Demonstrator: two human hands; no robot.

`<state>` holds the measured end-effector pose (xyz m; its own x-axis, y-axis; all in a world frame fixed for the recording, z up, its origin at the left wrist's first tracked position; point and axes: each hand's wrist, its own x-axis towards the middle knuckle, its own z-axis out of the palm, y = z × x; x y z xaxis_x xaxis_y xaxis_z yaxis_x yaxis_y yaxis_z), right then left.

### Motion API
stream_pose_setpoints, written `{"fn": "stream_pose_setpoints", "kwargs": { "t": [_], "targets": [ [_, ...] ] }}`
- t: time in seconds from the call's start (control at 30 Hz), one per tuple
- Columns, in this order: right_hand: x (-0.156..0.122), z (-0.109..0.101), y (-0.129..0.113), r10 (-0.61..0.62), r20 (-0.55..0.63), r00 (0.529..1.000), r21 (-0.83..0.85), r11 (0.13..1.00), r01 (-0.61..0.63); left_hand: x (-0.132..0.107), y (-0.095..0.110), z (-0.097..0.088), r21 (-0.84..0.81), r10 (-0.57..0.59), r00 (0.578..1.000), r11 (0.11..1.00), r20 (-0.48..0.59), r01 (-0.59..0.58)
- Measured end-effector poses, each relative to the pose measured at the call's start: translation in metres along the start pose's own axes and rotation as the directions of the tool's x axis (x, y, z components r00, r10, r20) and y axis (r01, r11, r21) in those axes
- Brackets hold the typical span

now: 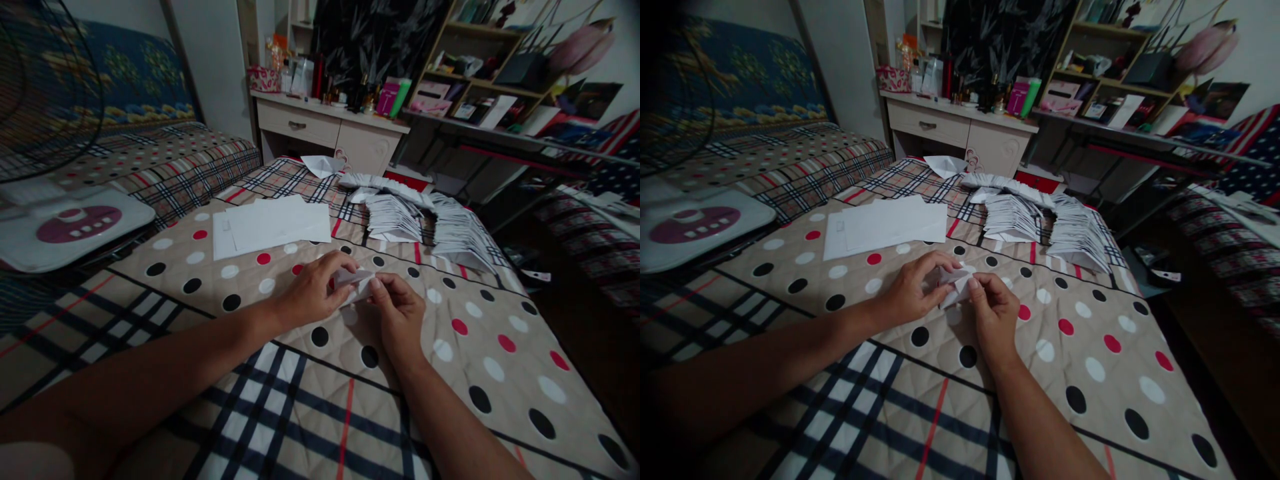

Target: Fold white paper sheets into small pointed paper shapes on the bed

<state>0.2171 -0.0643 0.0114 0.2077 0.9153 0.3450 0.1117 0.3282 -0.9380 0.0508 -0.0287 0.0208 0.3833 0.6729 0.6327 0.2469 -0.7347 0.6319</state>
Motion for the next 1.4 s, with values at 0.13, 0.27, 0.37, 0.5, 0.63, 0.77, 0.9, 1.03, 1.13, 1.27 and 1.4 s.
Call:
{"fn": "stream_pose_setpoints", "kwargs": {
  "t": [0.13,0.27,0.37,0.5,0.63,0.77,0.9,1.03,1.13,1.27,1.4],
  "targets": [
    [-0.0003,0.001,-0.0027,0.013,0.015,1.0,-0.002,1.0,-0.013,0.0003,-0.0005,0.0008,-0.033,0.08,0.997,0.996,-0.019,-0.08],
    [0.0,0.0014,-0.0035,0.026,0.017,1.0,-0.009,1.0,-0.026,0.0009,-0.0002,0.001,-0.044,0.089,0.995,0.995,-0.045,-0.091],
    [0.0005,0.0019,-0.0031,0.029,0.001,1.0,-0.005,1.0,-0.029,0.0012,0.0006,0.0006,-0.056,0.065,0.996,0.996,-0.065,-0.069],
    [0.0009,0.0025,-0.0023,0.027,-0.01,1.0,0.006,1.0,-0.027,0.0015,0.0011,0.0006,-0.076,0.05,0.995,0.996,-0.085,-0.056],
    [0.0013,0.0026,-0.0011,0.033,-0.001,0.999,-0.008,0.999,-0.033,0.0019,0.0009,0.0005,-0.077,0.059,0.991,0.995,-0.121,-0.069],
    [0.0014,0.0035,-0.0006,0.011,-0.016,1.0,-0.065,0.998,-0.012,0.0024,0.0016,-0.0008,-0.061,0.06,0.991,0.996,-0.122,-0.068],
    [0.0009,0.0057,0.0002,0.0,-0.056,0.998,-0.145,0.989,-0.009,0.002,0.0017,-0.0018,-0.038,0.069,0.991,0.997,-0.117,-0.074],
    [0.0003,0.0067,0.0021,-0.005,-0.061,0.998,-0.192,0.981,-0.007,0.0002,0.001,-0.0011,-0.005,0.133,0.988,0.991,-0.083,-0.134],
    [-0.0004,0.0059,0.0028,-0.033,-0.063,0.997,-0.213,0.977,0.019,-0.0013,0.0011,-0.0002,0.054,0.176,0.983,0.983,-0.044,-0.174],
    [-0.0025,0.0033,0.0014,-0.068,-0.01,0.998,-0.246,0.967,0.063,-0.0021,0.0023,0.0009,0.089,0.209,0.978,0.974,-0.023,-0.207],
    [-0.0044,0.0006,-0.0004,-0.16,0.09,0.983,-0.291,0.94,0.179,-0.0016,0.0028,0.003,0.036,0.218,0.976,0.975,-0.02,-0.218]
  ]
}}
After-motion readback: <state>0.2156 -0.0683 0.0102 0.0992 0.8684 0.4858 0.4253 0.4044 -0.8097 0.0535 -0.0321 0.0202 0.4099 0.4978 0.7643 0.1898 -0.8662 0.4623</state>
